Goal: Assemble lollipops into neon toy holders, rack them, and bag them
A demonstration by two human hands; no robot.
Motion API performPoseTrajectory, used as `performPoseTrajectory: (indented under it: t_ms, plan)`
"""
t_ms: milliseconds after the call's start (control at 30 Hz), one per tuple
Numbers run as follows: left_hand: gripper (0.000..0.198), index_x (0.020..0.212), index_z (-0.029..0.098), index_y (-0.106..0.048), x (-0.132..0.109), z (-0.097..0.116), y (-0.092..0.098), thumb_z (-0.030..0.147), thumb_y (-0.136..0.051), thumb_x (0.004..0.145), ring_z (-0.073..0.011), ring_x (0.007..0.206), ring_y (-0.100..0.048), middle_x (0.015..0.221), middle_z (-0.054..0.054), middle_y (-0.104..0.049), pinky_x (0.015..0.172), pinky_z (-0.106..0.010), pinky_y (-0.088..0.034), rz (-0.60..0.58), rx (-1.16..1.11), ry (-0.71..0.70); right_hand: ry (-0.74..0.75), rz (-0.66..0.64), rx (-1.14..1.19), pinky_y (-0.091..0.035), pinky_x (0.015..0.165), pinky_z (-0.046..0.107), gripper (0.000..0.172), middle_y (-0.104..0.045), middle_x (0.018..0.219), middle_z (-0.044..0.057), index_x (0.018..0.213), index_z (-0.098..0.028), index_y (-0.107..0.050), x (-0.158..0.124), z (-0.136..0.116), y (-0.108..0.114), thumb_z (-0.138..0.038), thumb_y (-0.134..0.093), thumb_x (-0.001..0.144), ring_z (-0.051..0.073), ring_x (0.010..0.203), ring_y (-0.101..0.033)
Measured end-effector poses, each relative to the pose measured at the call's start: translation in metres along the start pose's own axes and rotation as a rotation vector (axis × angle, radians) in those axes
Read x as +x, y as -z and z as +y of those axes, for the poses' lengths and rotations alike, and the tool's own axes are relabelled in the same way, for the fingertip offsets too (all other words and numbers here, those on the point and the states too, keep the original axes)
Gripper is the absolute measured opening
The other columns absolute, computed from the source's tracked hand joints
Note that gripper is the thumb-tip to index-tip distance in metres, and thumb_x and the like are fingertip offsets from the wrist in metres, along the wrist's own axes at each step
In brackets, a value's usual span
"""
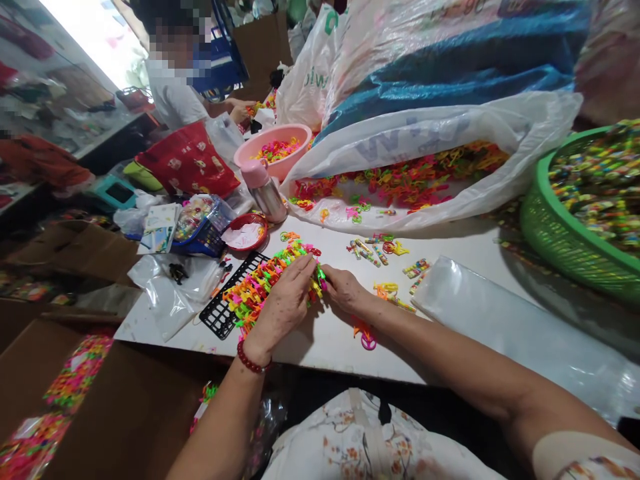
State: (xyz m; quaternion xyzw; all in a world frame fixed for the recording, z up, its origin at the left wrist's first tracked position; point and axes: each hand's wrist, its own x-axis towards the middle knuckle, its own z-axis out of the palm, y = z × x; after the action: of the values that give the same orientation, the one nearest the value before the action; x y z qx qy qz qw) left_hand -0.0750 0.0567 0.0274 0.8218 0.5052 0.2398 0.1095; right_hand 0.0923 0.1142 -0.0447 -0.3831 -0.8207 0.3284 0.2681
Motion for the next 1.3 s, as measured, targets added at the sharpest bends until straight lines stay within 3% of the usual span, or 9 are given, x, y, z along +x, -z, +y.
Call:
performPoseTrajectory:
  t_ms: [167, 500, 733, 867, 933, 1033, 1100, 1200, 1300]
  plan:
    - [0.058, 0.147, 0.021, -0.04, -0.001, 0.001, 0.001, 0.002, -0.034, 0.092, -0.0185, 0.143, -0.036, 0.152, -0.01, -0.043, 0.12, -0.045, -0.035, -0.004, 0.001, 0.011, -0.014, -0.089, -0.047, -0.041, 0.071, 0.026, 0.023, -0.07, 0.09, 0.008, 0.111, -0.015, -0.056, 0.001, -0.001, 0.005, -0.014, -0.045, 0.091, 0.017, 0.075, -0.059]
    - [0.043, 0.139, 0.011, -0.047, 0.001, 0.008, -0.004, 0.024, -0.041, 0.099, -0.0238, 0.151, -0.017, 0.155, -0.013, -0.039, 0.123, -0.048, -0.029, -0.046, 0.279, -0.099, 0.002, -0.147, -0.212, -0.042, 0.074, 0.028, 0.024, -0.069, 0.098, 0.012, 0.114, -0.013, -0.057, 0.007, 0.003, 0.0, -0.024, -0.05, 0.094, 0.02, 0.081, -0.06]
    - [0.041, 0.136, 0.011, -0.047, -0.003, 0.008, -0.015, 0.026, -0.041, 0.098, -0.0269, 0.147, -0.028, 0.154, -0.017, -0.039, 0.119, -0.05, -0.034, -0.016, 0.374, -0.039, 0.026, -0.134, -0.198, -0.041, 0.072, 0.028, 0.026, -0.069, 0.097, 0.01, 0.117, -0.014, -0.06, 0.009, -0.002, -0.003, -0.022, -0.051, 0.093, 0.02, 0.081, -0.06]
    - [0.04, 0.134, 0.01, -0.047, -0.003, 0.005, -0.015, 0.027, -0.04, 0.099, -0.0278, 0.146, -0.031, 0.152, -0.019, -0.041, 0.118, -0.051, -0.034, -0.01, 0.37, -0.068, 0.007, -0.158, -0.078, -0.042, 0.072, 0.026, 0.02, -0.071, 0.094, 0.006, 0.108, -0.016, -0.066, 0.007, -0.006, 0.021, -0.017, -0.055, 0.091, 0.017, 0.079, -0.061]
    - [0.04, 0.135, 0.011, -0.046, -0.003, 0.006, -0.013, 0.028, -0.041, 0.099, -0.0281, 0.146, -0.032, 0.152, -0.019, -0.041, 0.117, -0.051, -0.034, -0.015, 0.351, -0.08, -0.001, -0.054, -0.046, -0.044, 0.076, 0.025, 0.02, -0.071, 0.098, 0.005, 0.107, -0.017, -0.067, -0.008, -0.002, 0.043, -0.015, -0.057, 0.09, 0.016, 0.083, -0.061]
    - [0.045, 0.139, 0.012, -0.042, -0.004, 0.009, -0.011, 0.03, -0.042, 0.098, -0.0285, 0.147, -0.029, 0.154, -0.019, -0.037, 0.118, -0.052, -0.032, -0.024, 0.331, -0.087, -0.048, 0.13, -0.127, -0.044, 0.08, 0.027, 0.012, -0.069, 0.094, 0.005, 0.097, -0.017, -0.068, -0.054, 0.005, 0.079, -0.016, -0.059, 0.09, 0.016, 0.085, -0.061]
    - [0.05, 0.144, 0.012, -0.038, -0.005, 0.01, -0.008, 0.031, -0.043, 0.098, -0.0289, 0.148, -0.026, 0.156, -0.019, -0.034, 0.119, -0.052, -0.031, -0.034, 0.327, -0.092, -0.123, 0.132, -0.206, -0.045, 0.075, 0.028, 0.011, -0.065, 0.085, 0.004, 0.088, -0.017, -0.069, -0.091, 0.006, 0.093, -0.019, -0.058, 0.091, 0.016, 0.077, -0.059]
    - [0.05, 0.146, 0.017, -0.037, -0.003, 0.009, -0.005, 0.03, -0.044, 0.098, -0.0286, 0.15, -0.02, 0.159, -0.015, -0.028, 0.118, -0.054, -0.032, -0.077, 0.314, -0.104, -0.136, 0.045, -0.268, -0.046, 0.075, 0.028, 0.014, -0.063, 0.09, 0.006, 0.09, -0.017, -0.067, -0.136, 0.002, 0.09, -0.02, -0.054, 0.094, 0.016, 0.081, -0.06]
    - [0.038, 0.135, 0.021, -0.05, 0.0, 0.008, -0.002, 0.028, -0.042, 0.098, -0.0272, 0.15, -0.021, 0.156, -0.011, -0.036, 0.116, -0.055, -0.034, -0.126, 0.276, -0.112, -0.073, 0.017, -0.39, -0.047, 0.08, 0.031, 0.014, -0.062, 0.096, 0.009, 0.092, -0.016, -0.066, -0.153, -0.004, 0.066, -0.021, -0.054, 0.095, 0.02, 0.09, -0.059]
